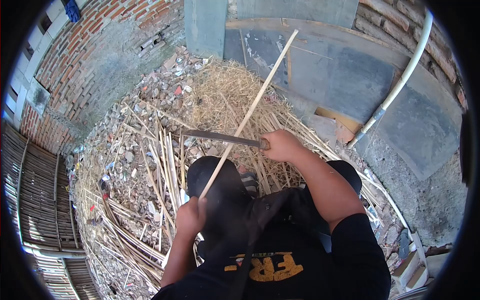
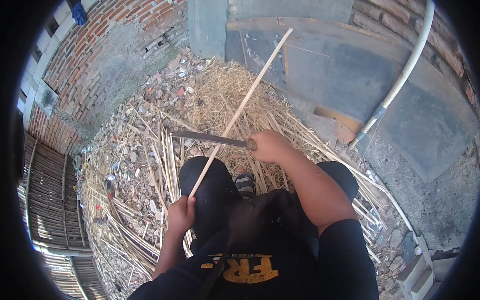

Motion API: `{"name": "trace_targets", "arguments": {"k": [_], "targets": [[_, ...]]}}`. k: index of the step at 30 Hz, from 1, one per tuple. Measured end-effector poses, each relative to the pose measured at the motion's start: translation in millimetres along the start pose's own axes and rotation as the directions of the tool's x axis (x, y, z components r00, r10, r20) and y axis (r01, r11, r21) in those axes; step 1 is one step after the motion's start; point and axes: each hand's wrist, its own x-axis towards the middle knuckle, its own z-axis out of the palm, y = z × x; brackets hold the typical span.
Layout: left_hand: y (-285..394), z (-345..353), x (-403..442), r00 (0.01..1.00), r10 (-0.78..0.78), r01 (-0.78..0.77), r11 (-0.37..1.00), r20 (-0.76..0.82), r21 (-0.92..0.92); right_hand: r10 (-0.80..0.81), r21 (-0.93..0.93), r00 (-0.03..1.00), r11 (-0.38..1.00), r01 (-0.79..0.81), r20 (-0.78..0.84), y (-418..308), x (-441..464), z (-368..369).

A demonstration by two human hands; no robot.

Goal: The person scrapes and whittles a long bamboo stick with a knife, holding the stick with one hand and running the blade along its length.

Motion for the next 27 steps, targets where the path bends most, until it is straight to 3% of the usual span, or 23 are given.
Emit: {"name": "trace_targets", "arguments": {"k": [5,27], "targets": [[4,-4,2,1.0,-0.007,0.007,1.0,0.027,-0.014,-0.091,-0.122,0.992,0.987,0.102,0.092,-4,-1,6],[-3,1,-1,1.0,0.009,-0.01,0.999,-0.026,-0.04,-0.102,0.017,0.987,0.995,0.1,0.123,2,5,10]]}}
